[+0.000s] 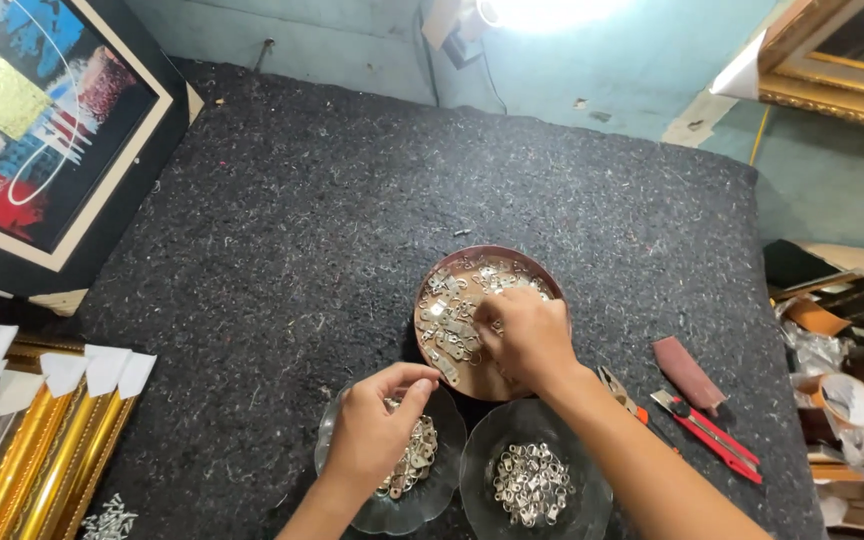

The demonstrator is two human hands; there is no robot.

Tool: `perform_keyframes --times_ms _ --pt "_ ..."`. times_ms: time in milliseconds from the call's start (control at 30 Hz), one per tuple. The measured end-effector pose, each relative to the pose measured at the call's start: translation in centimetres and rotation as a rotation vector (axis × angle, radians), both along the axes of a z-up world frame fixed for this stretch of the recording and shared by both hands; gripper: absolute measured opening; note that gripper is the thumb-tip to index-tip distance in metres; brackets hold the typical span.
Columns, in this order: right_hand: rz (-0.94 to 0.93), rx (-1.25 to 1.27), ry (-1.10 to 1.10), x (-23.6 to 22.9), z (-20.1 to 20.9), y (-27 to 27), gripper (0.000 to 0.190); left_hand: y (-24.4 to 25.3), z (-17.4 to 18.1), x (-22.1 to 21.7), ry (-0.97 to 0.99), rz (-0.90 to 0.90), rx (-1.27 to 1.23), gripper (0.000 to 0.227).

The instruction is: Sorting, inspecting, and assembling small metal frame hardware components using hands and pliers.

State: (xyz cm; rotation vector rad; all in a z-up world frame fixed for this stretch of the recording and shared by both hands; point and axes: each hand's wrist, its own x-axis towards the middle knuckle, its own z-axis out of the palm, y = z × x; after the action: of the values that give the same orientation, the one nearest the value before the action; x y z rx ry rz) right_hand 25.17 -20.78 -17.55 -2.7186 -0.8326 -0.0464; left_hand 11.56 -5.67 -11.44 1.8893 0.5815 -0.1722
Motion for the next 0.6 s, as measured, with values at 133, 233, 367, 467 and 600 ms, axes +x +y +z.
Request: perform_keyframes --times_ms 133,233,367,467,600 --pt "-0.222 0.073 0.369 -0.5 3.9 0.2 0.011 0.5 -2.2 1.8 -0.092 -0.103 0.201 0.02" --pt "-0.276 0.191 0.363 0.0 2.1 -1.2 0.01 0.5 -4.4 3.6 -0.426 -0.179 0.446 0.013" --pt "-0.315 0.311 0.319 -0.1 0.6 -2.3 0.019 -0.2 -7.2 6.1 -0.532 -0.306 0.802 0.007" --pt "-0.314 0.351 0.315 -0.8 1.6 -2.3 0.02 -1.0 -9.5 7.9 -0.565 -0.385 0.92 0.005" --pt "-0.329 0.417 0.345 -1.7 2.5 -2.3 0.02 -1.9 -11.2 9.2 -0.623 -0.404 1.149 0.01"
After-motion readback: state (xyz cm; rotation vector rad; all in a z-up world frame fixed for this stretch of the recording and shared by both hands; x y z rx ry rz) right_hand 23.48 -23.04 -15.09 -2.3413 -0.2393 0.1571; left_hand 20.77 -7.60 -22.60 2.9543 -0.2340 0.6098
